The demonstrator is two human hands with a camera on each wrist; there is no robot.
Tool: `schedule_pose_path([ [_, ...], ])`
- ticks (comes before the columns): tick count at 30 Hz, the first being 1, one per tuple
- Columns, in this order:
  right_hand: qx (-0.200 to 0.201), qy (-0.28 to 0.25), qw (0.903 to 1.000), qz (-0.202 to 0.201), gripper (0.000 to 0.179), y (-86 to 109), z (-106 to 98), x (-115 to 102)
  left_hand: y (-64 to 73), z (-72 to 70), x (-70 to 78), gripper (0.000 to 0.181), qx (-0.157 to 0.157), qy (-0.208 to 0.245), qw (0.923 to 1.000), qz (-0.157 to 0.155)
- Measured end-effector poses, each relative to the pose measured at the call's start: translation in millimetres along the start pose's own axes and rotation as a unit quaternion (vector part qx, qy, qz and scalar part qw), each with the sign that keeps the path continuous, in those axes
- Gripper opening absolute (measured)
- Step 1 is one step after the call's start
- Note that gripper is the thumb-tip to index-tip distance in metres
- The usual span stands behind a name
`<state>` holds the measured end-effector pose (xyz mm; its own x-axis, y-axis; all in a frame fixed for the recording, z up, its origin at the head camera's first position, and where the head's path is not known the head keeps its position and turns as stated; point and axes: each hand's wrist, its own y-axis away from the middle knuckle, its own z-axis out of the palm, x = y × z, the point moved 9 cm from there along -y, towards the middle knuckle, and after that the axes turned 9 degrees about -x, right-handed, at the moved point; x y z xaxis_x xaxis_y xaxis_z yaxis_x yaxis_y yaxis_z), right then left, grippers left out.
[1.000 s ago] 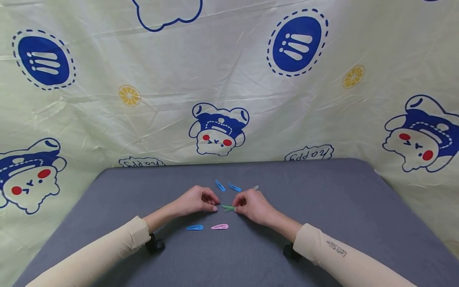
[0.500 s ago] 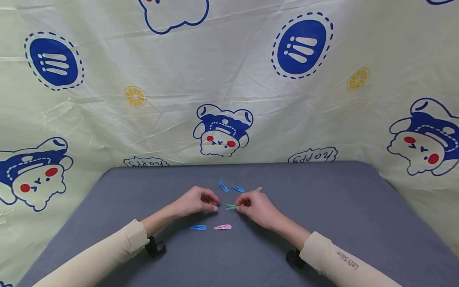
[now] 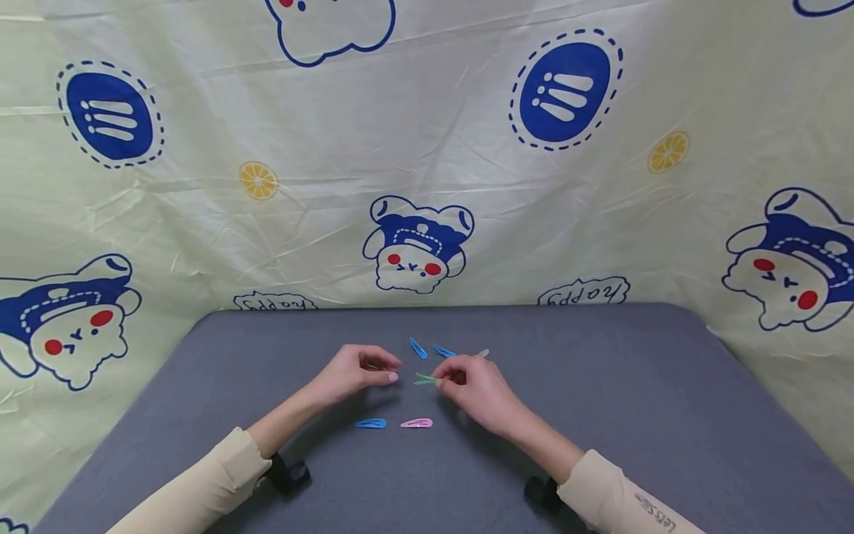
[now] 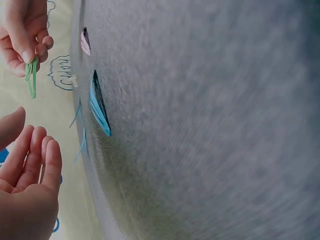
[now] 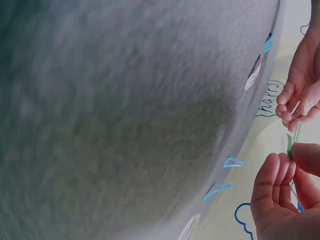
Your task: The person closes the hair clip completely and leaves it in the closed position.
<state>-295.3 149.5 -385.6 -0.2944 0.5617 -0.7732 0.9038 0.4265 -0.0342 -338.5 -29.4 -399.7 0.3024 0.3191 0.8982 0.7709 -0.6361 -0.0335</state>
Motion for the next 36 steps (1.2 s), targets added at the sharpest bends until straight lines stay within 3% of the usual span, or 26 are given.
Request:
schedule_pose_path([
  [8, 0.021, -0.009, 0.9997, 0.006, 0.012, 9.1, 2, -9, 14.8, -0.1, 7.0, 0.027, 0.017, 0.011, 0.9998, 0.007],
  [14, 0.036, -0.018, 0.9991, -0.014, 0.009, 18.6, -3, -21, 25.4, 2.1, 21.0, 0.023, 0.025, 0.009, 0.9993, 0.025],
  [22, 0.055, -0.047, 0.9966, -0.039, 0.009, 35.0, -9, -39, 38.9, 3.9, 37.9, 0.023, 0.038, 0.033, 0.9984, 0.027],
  [28, 0.079, -0.056, 0.9943, -0.043, 0.011, 49.7, -14, -48, 49.5, 3.3, 53.1, 0.021, 0.049, 0.017, 0.9983, 0.027],
  [36, 0.1, -0.054, 0.9929, -0.034, 0.017, 67.8, -15, -57, 62.9, 13.8, 66.0, 0.019, 0.04, 0.026, 0.9983, 0.032],
])
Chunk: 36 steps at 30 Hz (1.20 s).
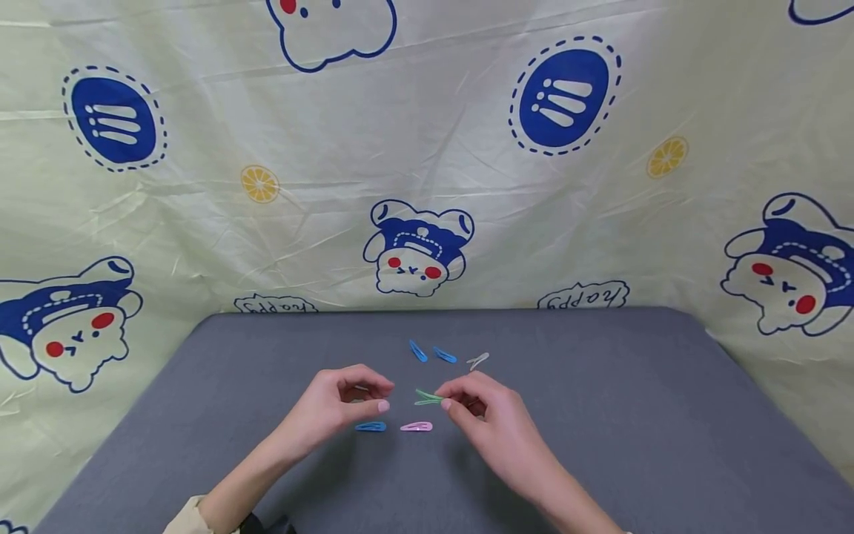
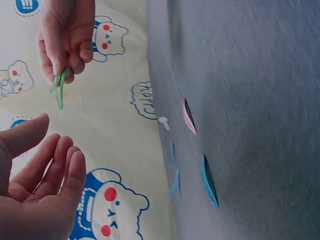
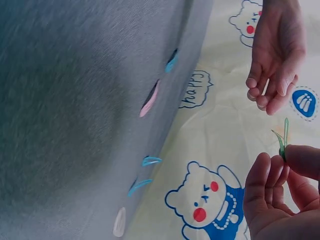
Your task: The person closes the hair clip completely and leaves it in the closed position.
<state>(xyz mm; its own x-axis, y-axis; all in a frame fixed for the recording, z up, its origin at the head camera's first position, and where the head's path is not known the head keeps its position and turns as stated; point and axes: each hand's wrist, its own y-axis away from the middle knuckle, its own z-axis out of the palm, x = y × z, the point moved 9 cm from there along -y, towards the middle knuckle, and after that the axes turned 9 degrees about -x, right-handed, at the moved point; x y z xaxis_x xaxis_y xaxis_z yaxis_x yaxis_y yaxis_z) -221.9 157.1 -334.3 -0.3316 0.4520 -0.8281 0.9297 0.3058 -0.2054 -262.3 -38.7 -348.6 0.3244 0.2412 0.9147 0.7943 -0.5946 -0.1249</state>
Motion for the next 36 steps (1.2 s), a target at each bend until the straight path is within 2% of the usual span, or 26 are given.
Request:
schedule_pose_path([
  [8, 0.01, -0.022, 0.9993, 0.028, 0.015, 13.9, 0, -10, 10.8, 10.2, 14.2, 0.019, -0.004, 0.024, 0.9997, 0.008],
  [15, 0.03, -0.022, 0.9983, -0.045, 0.014, 25.7, 0, -26, 14.3, 16.3, 21.1, 0.019, -0.01, 0.037, 0.9992, 0.01],
  [25, 0.031, -0.035, 0.9974, -0.055, 0.013, 30.1, 3, -30, 20.7, 23.7, 30.3, 0.02, -0.011, 0.035, 0.9991, 0.021],
  [33, 0.021, -0.046, 0.9987, -0.01, 0.013, 28.7, 6, -26, 23.8, 29.4, 36.0, 0.024, 0.024, 0.01, 0.9983, 0.053],
  [36, 0.019, -0.051, 0.9985, -0.009, 0.012, 28.4, 9, -26, 24.5, 30.6, 37.7, 0.024, 0.031, 0.004, 0.9976, 0.062],
])
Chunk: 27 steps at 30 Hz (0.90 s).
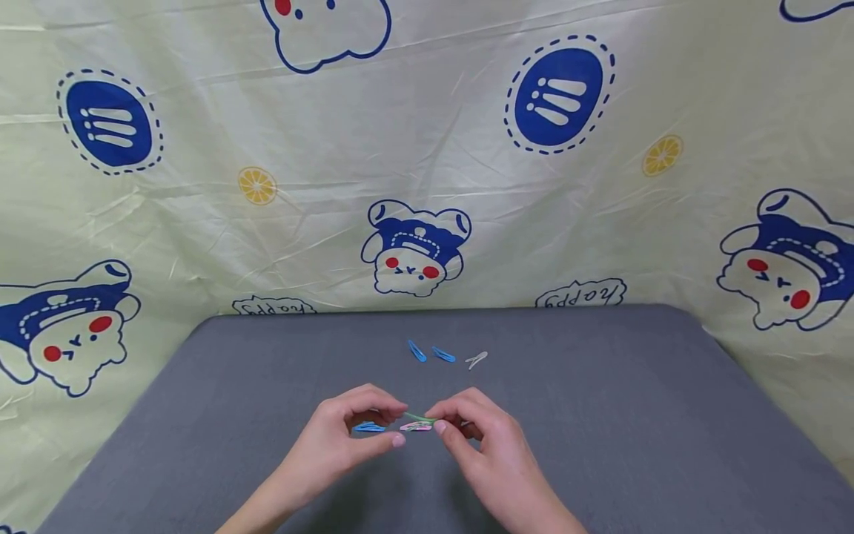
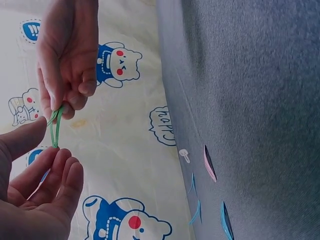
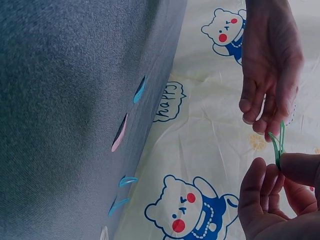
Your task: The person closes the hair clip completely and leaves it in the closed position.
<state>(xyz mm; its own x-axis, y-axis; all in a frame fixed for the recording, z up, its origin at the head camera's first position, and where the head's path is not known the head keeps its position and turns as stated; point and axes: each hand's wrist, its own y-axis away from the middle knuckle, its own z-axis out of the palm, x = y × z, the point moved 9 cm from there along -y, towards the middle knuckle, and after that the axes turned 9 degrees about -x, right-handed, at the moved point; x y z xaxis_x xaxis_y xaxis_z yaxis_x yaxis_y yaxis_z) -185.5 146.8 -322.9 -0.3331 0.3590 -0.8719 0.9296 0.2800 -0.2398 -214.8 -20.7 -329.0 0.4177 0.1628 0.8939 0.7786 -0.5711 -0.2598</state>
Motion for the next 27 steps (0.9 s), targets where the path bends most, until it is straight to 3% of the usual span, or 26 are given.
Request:
schedule_pose_path([
  [10, -0.001, -0.017, 0.9984, -0.055, 0.013, 3.3, 8, -5, 0.9, 3.8, 3.8, 0.014, 0.015, -0.018, 0.9993, 0.027],
  [21, -0.006, -0.026, 0.9993, -0.025, 0.011, 3.2, 12, 0, 1.8, 2.1, 0.7, 0.009, 0.028, -0.021, 0.999, 0.029],
  [27, -0.003, -0.023, 0.9989, -0.042, 0.012, 3.9, 13, 0, 1.3, 4.7, 2.4, 0.011, 0.022, -0.026, 0.9983, 0.048],
])
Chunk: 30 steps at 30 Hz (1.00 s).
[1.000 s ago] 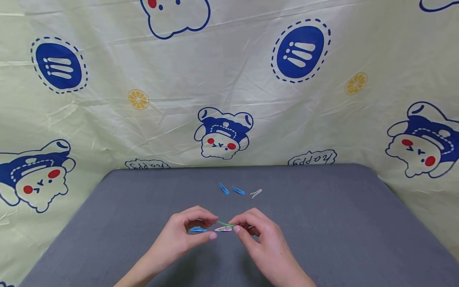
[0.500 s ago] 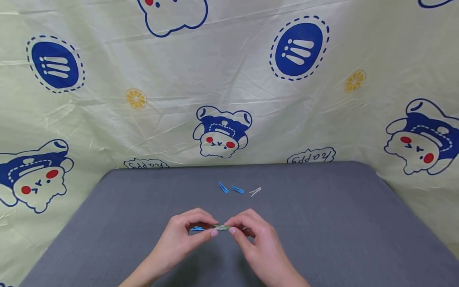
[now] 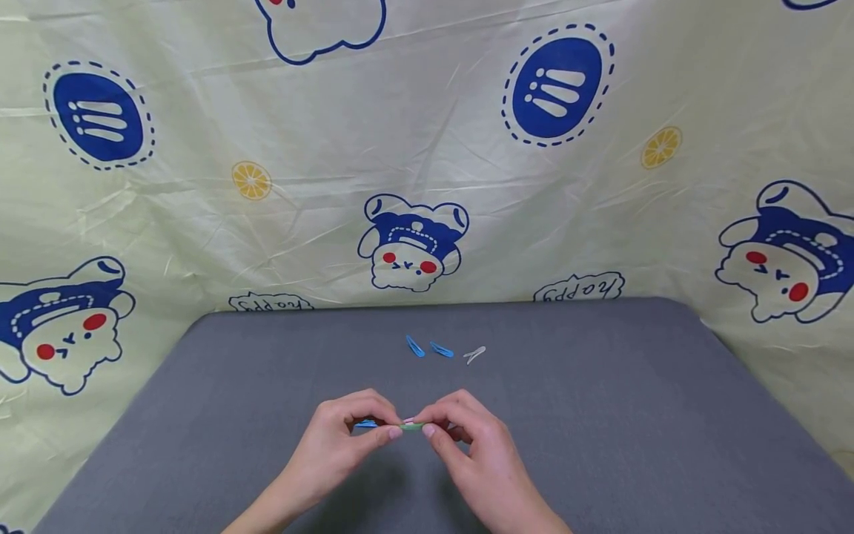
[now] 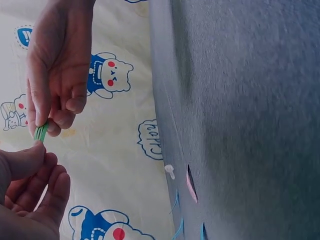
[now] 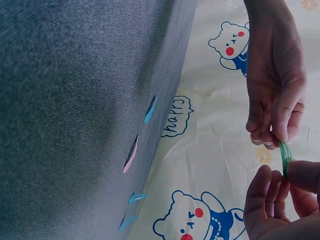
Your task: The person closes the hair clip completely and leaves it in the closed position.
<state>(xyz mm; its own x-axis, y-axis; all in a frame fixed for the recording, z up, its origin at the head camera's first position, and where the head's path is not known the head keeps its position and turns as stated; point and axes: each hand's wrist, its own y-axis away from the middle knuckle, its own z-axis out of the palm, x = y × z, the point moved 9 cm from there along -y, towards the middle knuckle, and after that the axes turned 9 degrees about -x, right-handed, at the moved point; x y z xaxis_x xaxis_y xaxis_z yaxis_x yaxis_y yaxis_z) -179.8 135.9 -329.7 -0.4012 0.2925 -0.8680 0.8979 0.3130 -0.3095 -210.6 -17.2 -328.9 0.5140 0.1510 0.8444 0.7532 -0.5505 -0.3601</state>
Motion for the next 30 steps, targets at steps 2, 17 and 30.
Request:
schedule_pose_path([
  [2, 0.0, -0.006, 1.0, -0.006, 0.012, -0.1, 1, 0, -0.2, 0.4, 1.4, 0.014, -0.002, 0.0, 0.9999, 0.01],
  [17, 0.038, -0.007, 0.9992, -0.013, 0.017, 0.0, -2, 8, 3.6, -1.5, 9.5, 0.021, 0.038, -0.048, 0.9966, 0.056],
  [30, 0.077, -0.008, 0.9969, -0.012, 0.016, 4.7, -1, 14, 4.8, 4.2, -1.7, 0.018, 0.058, -0.032, 0.9977, 0.017],
])
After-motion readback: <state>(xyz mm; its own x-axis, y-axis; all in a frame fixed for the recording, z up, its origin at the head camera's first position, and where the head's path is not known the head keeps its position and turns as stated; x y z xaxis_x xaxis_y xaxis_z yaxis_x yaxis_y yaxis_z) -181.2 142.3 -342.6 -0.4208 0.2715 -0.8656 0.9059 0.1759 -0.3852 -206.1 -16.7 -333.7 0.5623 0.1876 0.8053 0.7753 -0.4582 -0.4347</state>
